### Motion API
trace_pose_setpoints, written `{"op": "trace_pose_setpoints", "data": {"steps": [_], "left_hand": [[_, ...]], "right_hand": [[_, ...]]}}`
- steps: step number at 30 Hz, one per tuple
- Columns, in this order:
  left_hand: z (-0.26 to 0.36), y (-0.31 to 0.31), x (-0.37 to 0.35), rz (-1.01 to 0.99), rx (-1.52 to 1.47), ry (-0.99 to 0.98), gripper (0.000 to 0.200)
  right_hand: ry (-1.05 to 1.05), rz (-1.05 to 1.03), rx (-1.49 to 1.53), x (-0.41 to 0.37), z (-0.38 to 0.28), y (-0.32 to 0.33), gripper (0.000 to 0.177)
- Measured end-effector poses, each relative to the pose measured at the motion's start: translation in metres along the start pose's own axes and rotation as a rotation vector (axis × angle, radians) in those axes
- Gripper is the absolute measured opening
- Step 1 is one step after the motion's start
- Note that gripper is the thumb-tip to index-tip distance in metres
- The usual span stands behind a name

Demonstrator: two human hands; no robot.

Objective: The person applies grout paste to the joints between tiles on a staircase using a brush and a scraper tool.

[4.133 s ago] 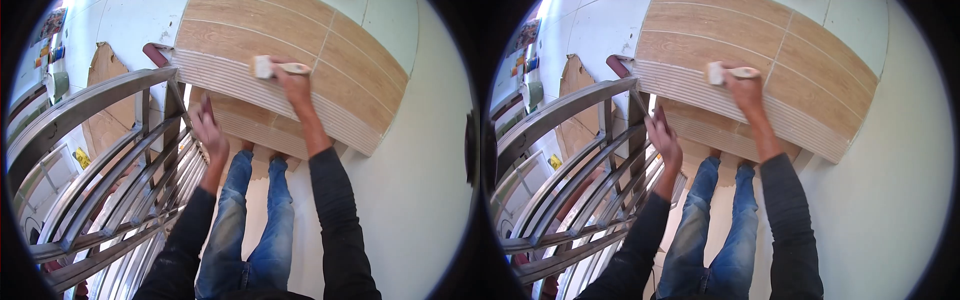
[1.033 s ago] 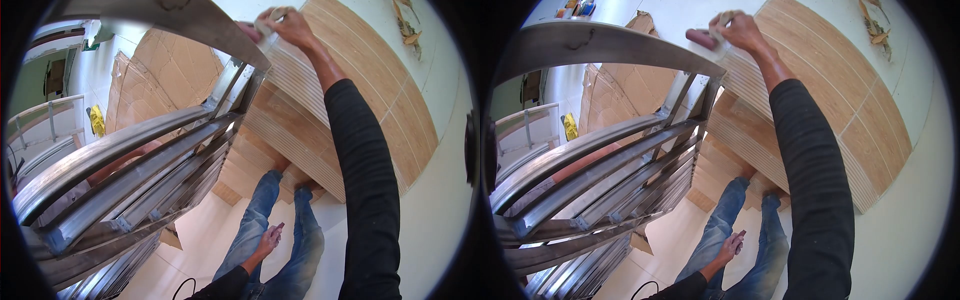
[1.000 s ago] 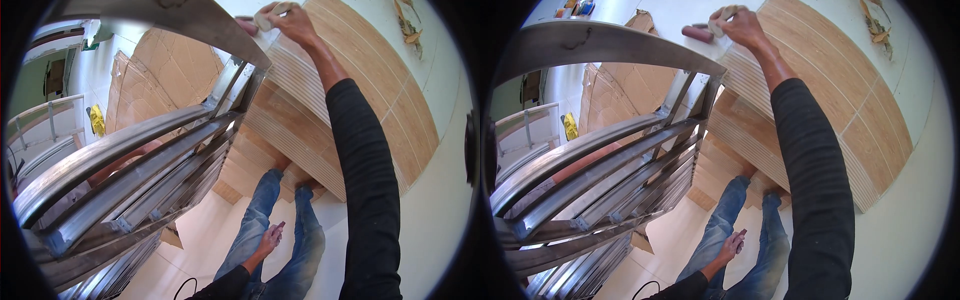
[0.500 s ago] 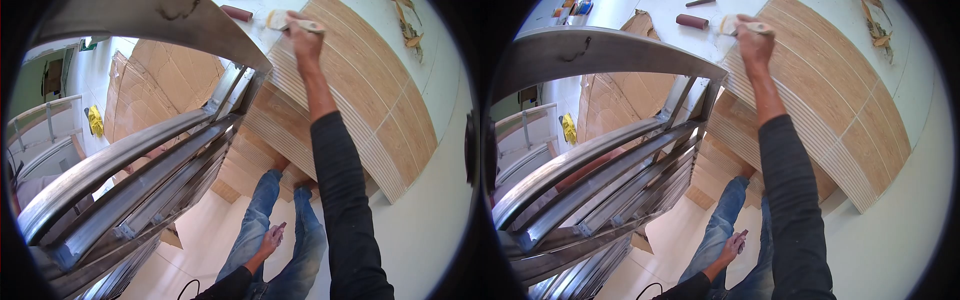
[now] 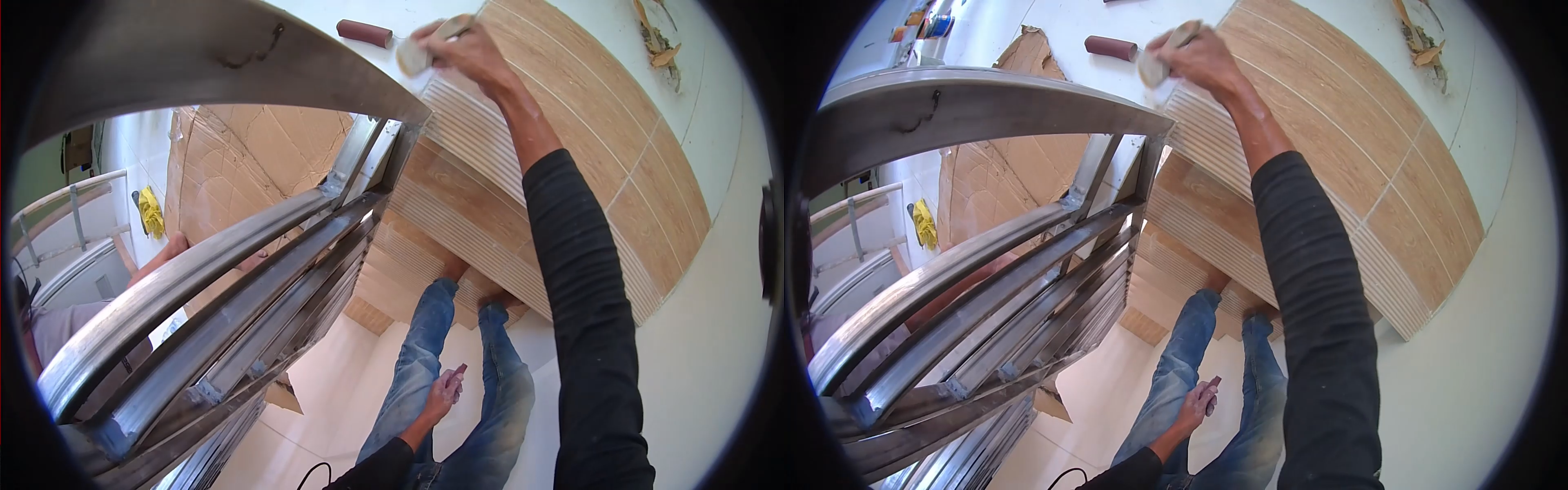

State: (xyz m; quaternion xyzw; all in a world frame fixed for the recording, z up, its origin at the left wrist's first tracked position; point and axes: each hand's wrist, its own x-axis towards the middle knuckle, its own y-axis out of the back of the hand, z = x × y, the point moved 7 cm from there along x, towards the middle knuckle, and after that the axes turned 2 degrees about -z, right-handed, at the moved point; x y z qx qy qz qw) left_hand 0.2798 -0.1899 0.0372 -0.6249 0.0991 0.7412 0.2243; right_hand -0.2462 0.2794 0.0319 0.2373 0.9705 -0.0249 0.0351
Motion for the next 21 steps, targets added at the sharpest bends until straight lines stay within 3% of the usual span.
{"op": "trace_pose_setpoints", "data": {"steps": [2, 6, 7, 8, 10, 11, 13, 15, 18, 21], "left_hand": [[-0.003, 0.0, 0.001, -0.01, -0.008, -0.007, 0.031], [0.008, 0.0, -0.002, 0.01, 0.046, 0.002, 0.032], [0.009, 0.0, -0.002, 0.015, 0.047, 0.01, 0.032], [0.01, -0.001, -0.002, 0.02, 0.047, 0.02, 0.033], [0.011, -0.002, -0.003, 0.009, 0.036, 0.02, 0.033], [0.014, -0.002, -0.001, 0.002, 0.02, 0.012, 0.034], [0.018, -0.001, -0.001, 0.002, -0.006, 0.027, 0.034], [0.026, -0.003, -0.001, 0.0, -0.035, 0.042, 0.033], [0.062, -0.006, 0.01, 0.057, -0.122, 0.003, 0.032], [0.135, -0.022, 0.032, 0.048, 0.103, -0.176, 0.028]], "right_hand": [[0.06, -0.095, -0.344, -0.005, 0.006, -0.008, 0.027], [0.045, 0.127, -0.204, -0.004, -0.007, 0.01, 0.025], [0.086, -0.021, -0.121, -0.001, -0.001, -0.002, 0.024], [0.011, -0.099, -0.238, -0.007, 0.01, -0.007, 0.024], [0.087, 0.127, -0.436, -0.022, -0.001, 0.006, 0.024], [0.089, 0.132, -0.435, -0.023, -0.006, 0.014, 0.024], [-0.039, 0.404, 0.136, -0.034, 0.012, 0.063, 0.027], [0.018, 0.457, 0.21, -0.045, 0.018, 0.112, 0.038], [-0.092, 0.535, -0.011, -0.07, 0.031, 0.182, 0.046], [-0.094, 0.551, -0.122, -0.087, 0.031, 0.208, 0.048]]}}
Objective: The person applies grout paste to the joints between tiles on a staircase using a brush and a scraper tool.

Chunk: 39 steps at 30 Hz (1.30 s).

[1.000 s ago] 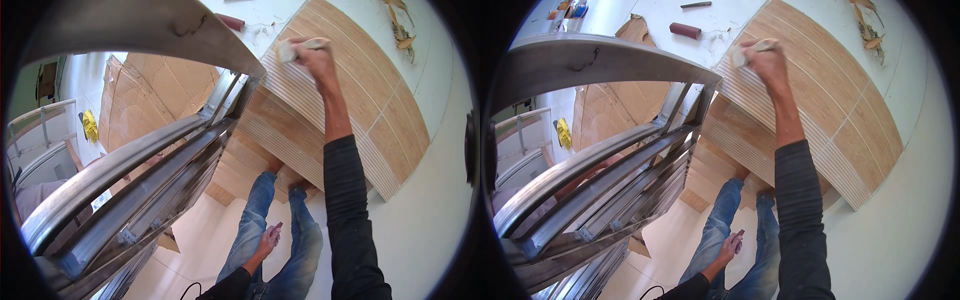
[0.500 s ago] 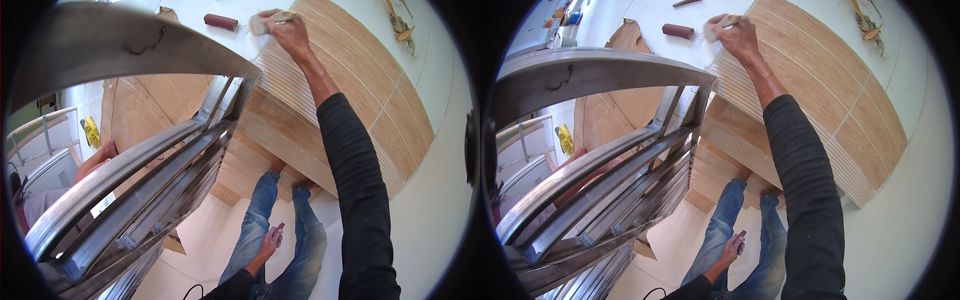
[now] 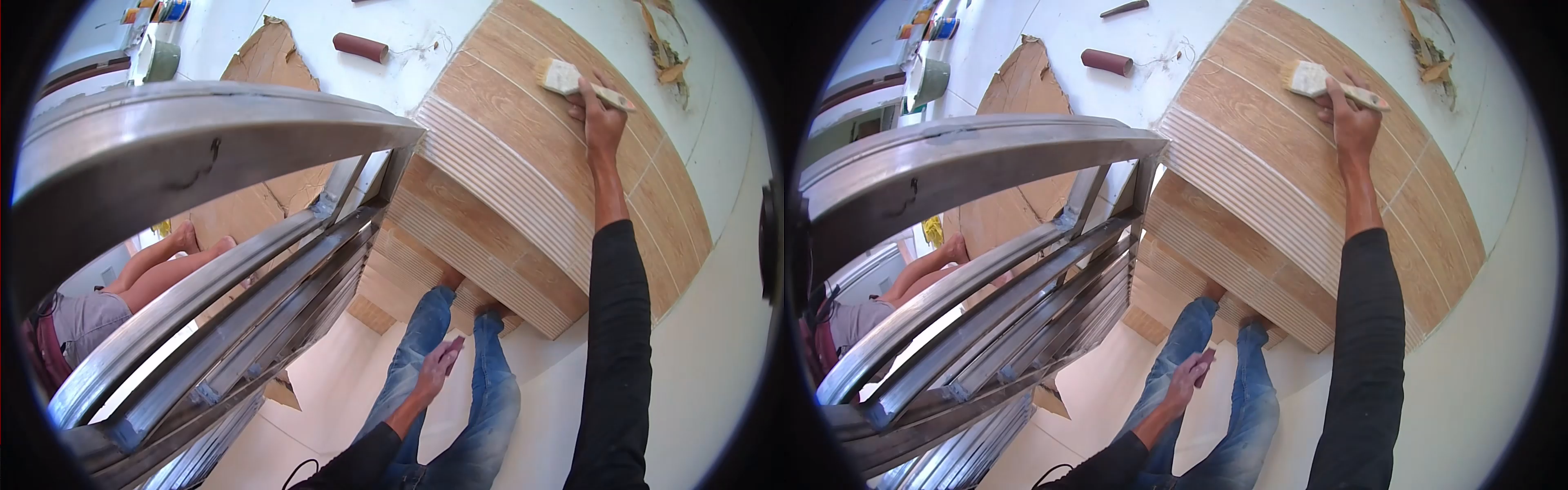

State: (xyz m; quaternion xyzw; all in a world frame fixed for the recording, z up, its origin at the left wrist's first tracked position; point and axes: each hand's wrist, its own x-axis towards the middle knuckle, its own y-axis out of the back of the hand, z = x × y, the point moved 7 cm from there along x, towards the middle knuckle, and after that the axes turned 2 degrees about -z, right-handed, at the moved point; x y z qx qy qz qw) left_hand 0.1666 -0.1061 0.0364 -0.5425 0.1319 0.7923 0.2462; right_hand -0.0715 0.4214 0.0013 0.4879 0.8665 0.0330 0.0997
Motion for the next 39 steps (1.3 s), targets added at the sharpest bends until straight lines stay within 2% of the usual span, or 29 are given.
{"op": "trace_pose_setpoints", "data": {"steps": [2, 4, 6, 9, 12, 15, 19, 21, 24, 25, 26, 27, 29, 31, 37, 39], "left_hand": [[0.051, -0.013, 0.017, -0.025, 0.026, -0.122, 0.023], [0.078, -0.02, 0.025, -0.043, -0.026, -0.126, 0.02], [0.1, -0.029, 0.027, -0.064, -0.076, -0.135, 0.017], [0.108, -0.035, 0.022, 0.031, -0.079, -0.092, 0.012], [0.102, -0.031, 0.02, 0.085, -0.049, -0.135, 0.012], [0.087, -0.025, 0.012, 0.035, -0.121, -0.073, 0.008], [0.067, -0.023, -0.003, -0.091, -0.114, -0.048, 0.018], [0.064, -0.022, -0.015, -0.139, -0.135, -0.031, 0.024], [0.051, -0.017, -0.023, -0.228, -0.229, 0.07, 0.034], [0.038, -0.017, -0.025, -0.301, -0.455, 0.128, 0.036], [0.026, -0.02, -0.03, -0.375, -0.684, 0.189, 0.039], [0.018, -0.017, -0.036, -0.385, -0.69, 0.188, 0.039], [-0.003, -0.016, -0.05, -0.453, -0.895, 0.401, 0.038], [-0.017, -0.013, -0.046, -0.468, -0.884, 0.445, 0.036], [-0.013, -0.037, -0.024, -0.461, -0.791, 0.404, 0.027], [-0.013, -0.041, -0.019, -0.513, -0.803, 0.367, 0.028]], "right_hand": [[0.05, 0.015, -0.003, 0.002, 0.006, 0.015, 0.048], [0.179, 0.155, -0.137, -0.004, 0.01, 0.033, 0.045], [0.198, 0.178, -0.114, -0.001, 0.012, 0.035, 0.043], [0.217, 0.206, -0.158, 0.0, 0.012, 0.035, 0.041], [0.266, 0.203, -0.091, 0.0, 0.006, 0.032, 0.04], [0.232, 0.217, -0.077, -0.002, 0.008, 0.035, 0.035], [0.159, 0.183, 0.128, 0.008, 0.021, 0.049, 0.031], [-0.093, 0.21, 0.363, 0.007, 0.027, 0.061, 0.039], [-0.064, 0.237, 0.348, -0.037, 0.01, 0.092, 0.044], [-0.067, 0.265, 0.352, -0.06, 0.0, 0.103, 0.045], [-0.029, 0.234, 0.145, -0.085, -0.012, 0.112, 0.046], [0.012, 0.203, -0.062, -0.111, -0.021, 0.119, 0.046], [-0.056, 0.203, -0.024, -0.158, -0.019, 0.128, 0.048], [-0.083, 0.31, 0.083, -0.195, -0.012, 0.144, 0.05], [-0.051, 0.383, 0.072, -0.273, 0.009, 0.193, 0.043], [0.035, 0.38, 0.069, -0.284, 0.012, 0.206, 0.046]]}}
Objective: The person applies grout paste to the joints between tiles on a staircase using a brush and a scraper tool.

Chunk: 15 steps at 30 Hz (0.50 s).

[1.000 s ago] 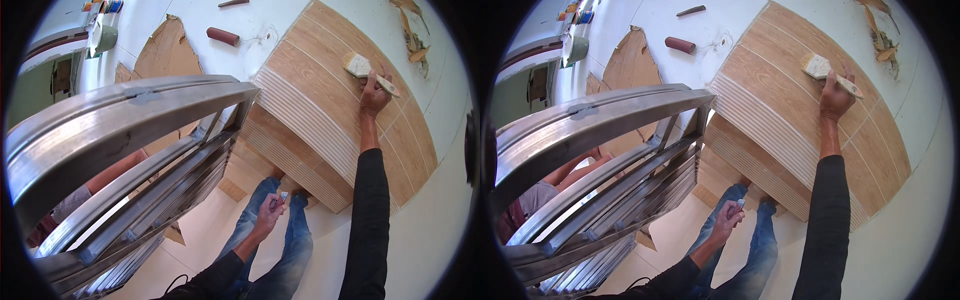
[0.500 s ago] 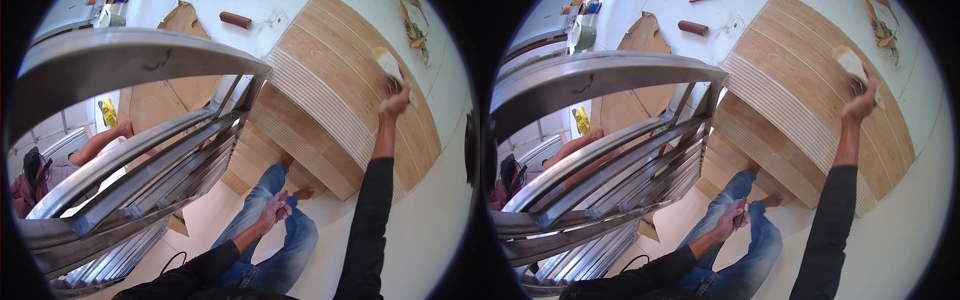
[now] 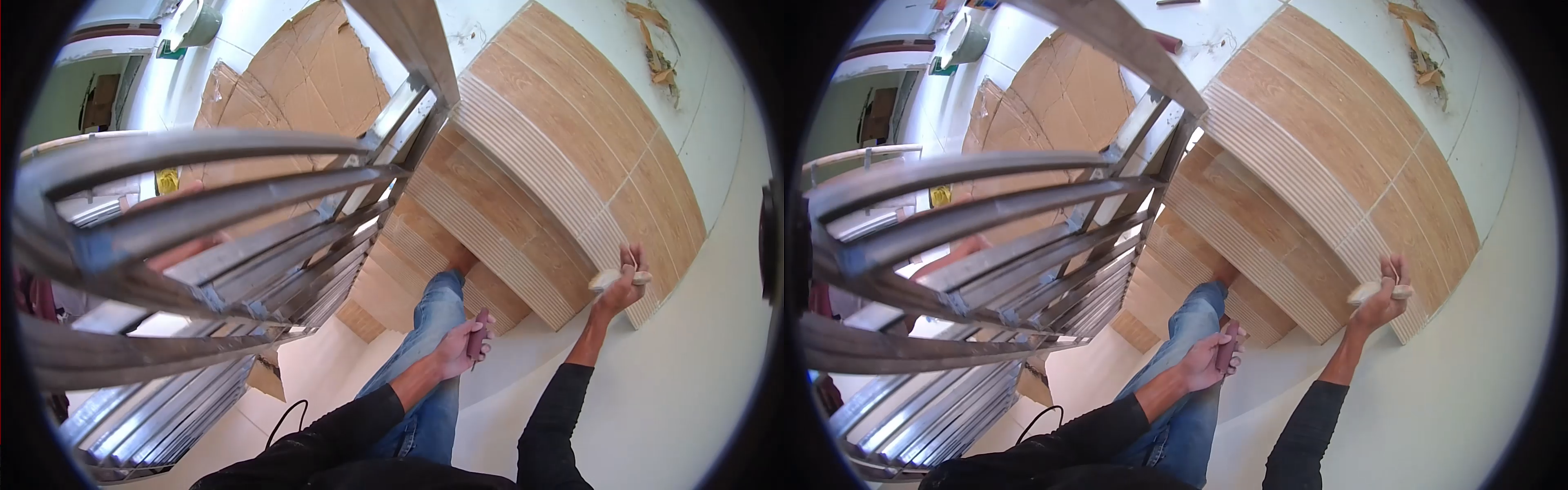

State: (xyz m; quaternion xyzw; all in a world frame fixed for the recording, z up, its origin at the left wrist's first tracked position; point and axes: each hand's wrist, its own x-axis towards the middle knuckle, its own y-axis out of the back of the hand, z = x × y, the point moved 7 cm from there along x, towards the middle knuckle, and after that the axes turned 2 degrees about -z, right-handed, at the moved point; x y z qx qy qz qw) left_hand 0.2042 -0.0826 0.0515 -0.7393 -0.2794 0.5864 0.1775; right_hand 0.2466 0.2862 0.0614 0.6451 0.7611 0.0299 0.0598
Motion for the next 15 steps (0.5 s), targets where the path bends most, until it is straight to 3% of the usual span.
{"op": "trace_pose_setpoints", "data": {"steps": [2, 4, 7, 9, 10, 12, 13, 15], "left_hand": [[0.001, 0.002, -0.002, -0.05, -0.001, -0.007, 0.028], [0.005, -0.007, -0.008, -0.179, 0.009, -0.047, 0.033], [0.004, 0.0, -0.023, -0.256, -0.025, -0.131, 0.034], [0.001, 0.015, -0.04, -0.239, 0.005, -0.193, 0.035], [0.004, 0.022, -0.05, -0.218, 0.04, -0.249, 0.035], [0.006, 0.036, -0.075, -0.2, 0.058, -0.291, 0.037], [0.009, 0.042, -0.084, -0.218, 0.07, -0.324, 0.037], [0.012, 0.061, -0.096, -0.196, 0.128, -0.408, 0.037]], "right_hand": [[-0.061, -0.062, -0.2, -0.014, 0.009, 0.017, 0.045], [0.047, -0.143, -0.274, -0.039, 0.019, 0.023, 0.039], [-0.101, -0.26, -0.368, -0.098, 0.045, 0.02, 0.032], [0.179, -0.396, -0.641, -0.134, 0.053, 0.017, 0.032], [0.177, -0.394, -0.637, -0.148, 0.076, 0.027, 0.032], [-0.013, -0.327, -0.728, -0.173, 0.129, 0.057, 0.038], [-0.235, -0.258, -0.489, -0.189, 0.149, 0.065, 0.047], [-0.294, -0.162, -0.416, -0.201, 0.178, 0.082, 0.049]]}}
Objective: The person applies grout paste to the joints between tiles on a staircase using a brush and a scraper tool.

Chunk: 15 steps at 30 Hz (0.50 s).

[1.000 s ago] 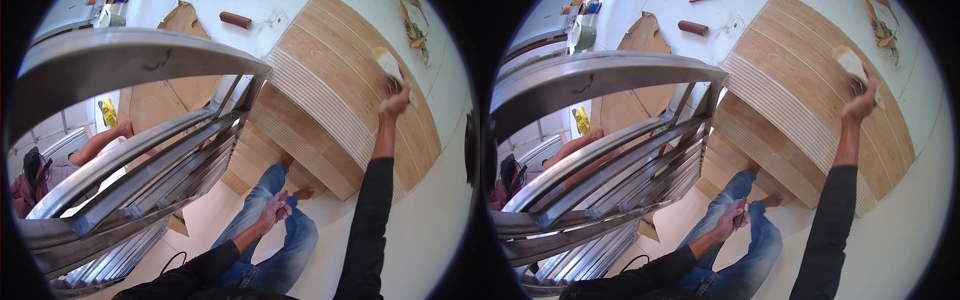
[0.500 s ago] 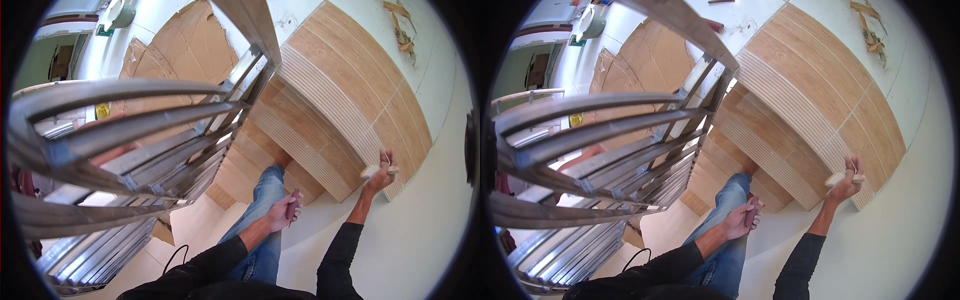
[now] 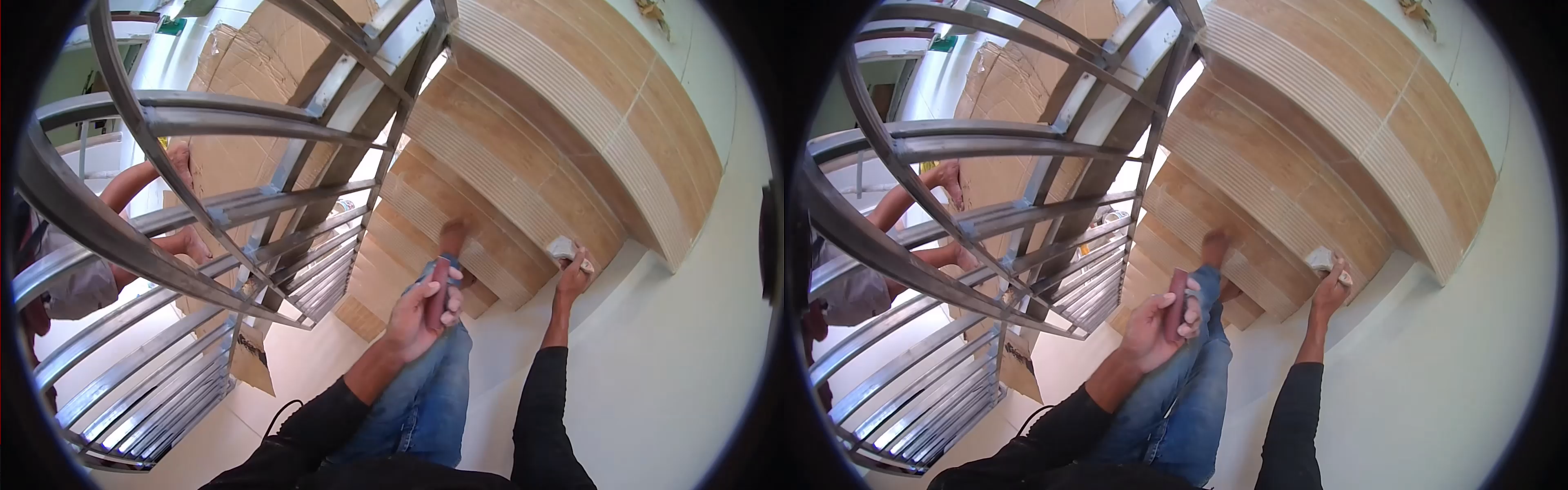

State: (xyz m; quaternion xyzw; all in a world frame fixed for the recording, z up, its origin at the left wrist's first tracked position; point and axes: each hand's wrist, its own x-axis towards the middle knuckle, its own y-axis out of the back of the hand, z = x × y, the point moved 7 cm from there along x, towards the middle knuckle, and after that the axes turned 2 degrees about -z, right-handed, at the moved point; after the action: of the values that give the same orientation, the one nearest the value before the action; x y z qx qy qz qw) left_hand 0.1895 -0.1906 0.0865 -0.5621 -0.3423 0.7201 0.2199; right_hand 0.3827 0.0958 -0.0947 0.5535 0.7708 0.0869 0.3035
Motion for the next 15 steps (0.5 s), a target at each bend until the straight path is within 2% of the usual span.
{"op": "trace_pose_setpoints", "data": {"steps": [1, 2, 3, 4, 5, 7, 8, 10, 13, 15], "left_hand": [[-0.002, 0.013, -0.004, 0.007, 0.003, 0.009, 0.037], [0.0, 0.038, -0.007, 0.11, 0.135, -0.03, 0.036], [0.001, 0.063, -0.01, 0.211, 0.27, -0.068, 0.036], [0.001, 0.086, -0.01, 0.268, 0.396, -0.091, 0.034], [-0.005, 0.107, -0.012, 0.275, 0.401, -0.083, 0.034], [-0.011, 0.153, -0.015, 0.417, 0.583, -0.035, 0.032], [-0.018, 0.173, -0.016, 0.464, 0.616, 0.006, 0.03], [-0.035, 0.217, -0.02, 0.499, 0.609, 0.058, 0.028], [-0.058, 0.265, -0.031, 0.53, 0.586, 0.147, 0.025], [-0.069, 0.286, -0.035, 0.508, 0.554, 0.223, 0.024]], "right_hand": [[-0.063, 0.071, 0.087, -0.001, 0.016, 0.005, 0.051], [-0.075, 0.072, 0.084, 0.002, 0.028, 0.008, 0.051], [-0.077, 0.159, 0.055, 0.006, 0.03, 0.016, 0.046], [-0.078, 0.246, 0.025, 0.007, 0.031, 0.023, 0.042], [-0.089, 0.247, 0.024, 0.008, 0.031, 0.021, 0.042], [0.361, 0.286, -0.029, 0.014, -0.001, 0.013, 0.036], [0.35, 0.287, -0.029, 0.022, 0.004, 0.007, 0.036], [0.608, 0.26, -0.478, 0.033, 0.001, -0.015, 0.035], [0.662, 0.167, -0.542, 0.047, 0.017, -0.04, 0.035], [0.679, 0.204, -0.552, 0.052, 0.028, -0.05, 0.035]]}}
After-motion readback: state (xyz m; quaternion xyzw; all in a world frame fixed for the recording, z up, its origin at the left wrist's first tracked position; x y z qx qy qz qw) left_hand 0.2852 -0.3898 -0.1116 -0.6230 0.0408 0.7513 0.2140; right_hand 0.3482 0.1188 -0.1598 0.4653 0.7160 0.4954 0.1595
